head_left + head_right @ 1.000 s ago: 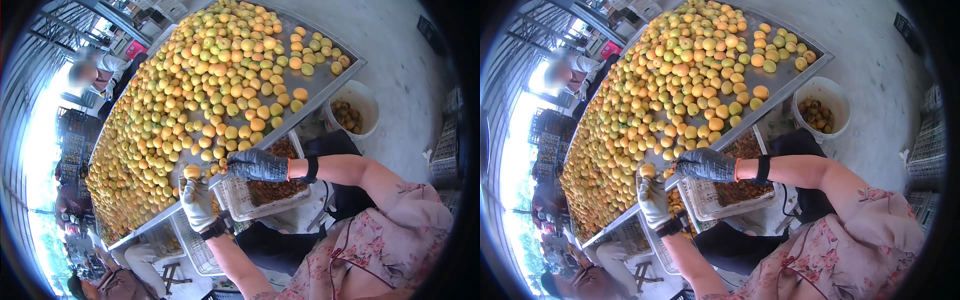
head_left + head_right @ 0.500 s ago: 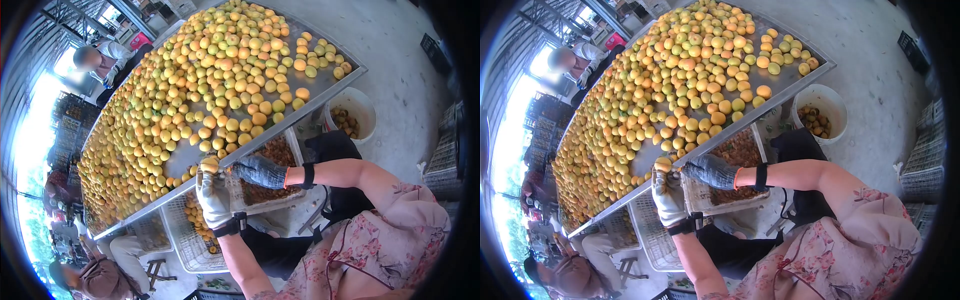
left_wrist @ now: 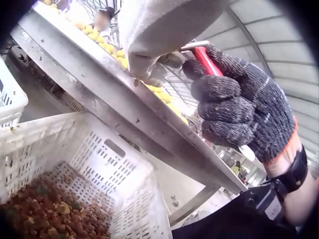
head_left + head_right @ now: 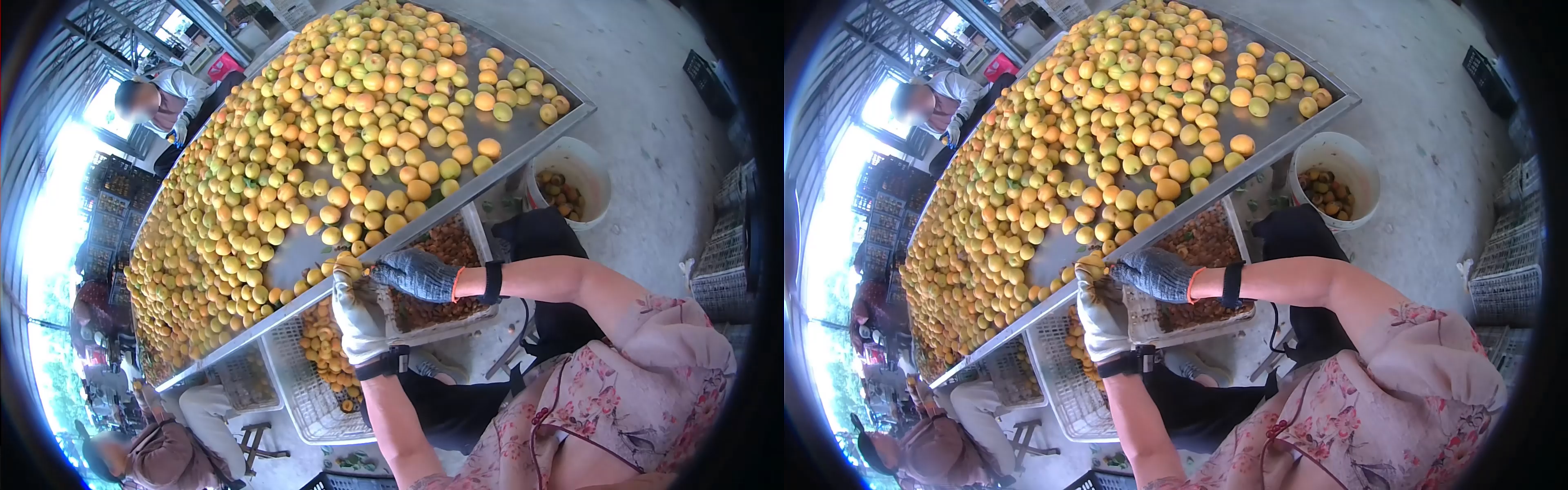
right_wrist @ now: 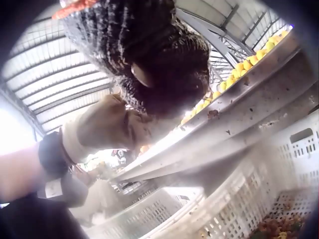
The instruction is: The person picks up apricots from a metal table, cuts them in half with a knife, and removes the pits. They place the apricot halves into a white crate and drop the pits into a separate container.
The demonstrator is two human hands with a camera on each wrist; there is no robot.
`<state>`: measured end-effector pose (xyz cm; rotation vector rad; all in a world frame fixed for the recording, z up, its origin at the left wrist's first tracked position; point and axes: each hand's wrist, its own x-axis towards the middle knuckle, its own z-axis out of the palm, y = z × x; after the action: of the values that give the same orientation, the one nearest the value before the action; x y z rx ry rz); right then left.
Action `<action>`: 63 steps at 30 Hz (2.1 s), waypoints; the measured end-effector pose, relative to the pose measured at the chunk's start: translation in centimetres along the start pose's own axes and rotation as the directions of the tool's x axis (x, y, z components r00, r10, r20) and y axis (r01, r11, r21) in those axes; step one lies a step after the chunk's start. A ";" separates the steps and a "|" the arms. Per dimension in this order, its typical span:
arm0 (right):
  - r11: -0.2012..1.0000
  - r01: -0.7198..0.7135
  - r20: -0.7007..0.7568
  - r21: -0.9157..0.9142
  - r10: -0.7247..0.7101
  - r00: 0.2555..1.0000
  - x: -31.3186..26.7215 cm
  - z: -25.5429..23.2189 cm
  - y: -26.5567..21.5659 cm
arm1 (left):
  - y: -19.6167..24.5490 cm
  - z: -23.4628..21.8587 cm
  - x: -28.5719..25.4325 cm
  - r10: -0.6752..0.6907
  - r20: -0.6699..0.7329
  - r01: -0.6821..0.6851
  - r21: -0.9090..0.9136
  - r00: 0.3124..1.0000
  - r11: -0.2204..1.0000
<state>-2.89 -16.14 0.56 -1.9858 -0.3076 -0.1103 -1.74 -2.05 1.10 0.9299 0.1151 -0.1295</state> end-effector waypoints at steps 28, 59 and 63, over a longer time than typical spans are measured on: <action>0.989 -0.071 -0.039 0.132 0.077 0.996 -0.8 0.0 0.4 | -0.6 1.8 0.0 0.154 -0.046 -0.134 0.297 0.987 0.945; 0.901 -0.323 -0.299 0.290 0.406 0.864 0.5 -2.1 -0.7 | -4.0 5.2 -2.3 0.296 0.124 -0.286 0.745 0.947 0.603; 0.942 -0.314 -0.290 0.119 0.335 0.896 1.4 -1.2 -0.6 | -4.6 5.9 -1.5 0.270 -0.096 -0.208 0.414 0.958 0.886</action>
<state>-1.67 -16.71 1.89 -1.8883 0.2218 -0.1885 -3.70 -9.41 1.23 1.3575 0.1144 0.1555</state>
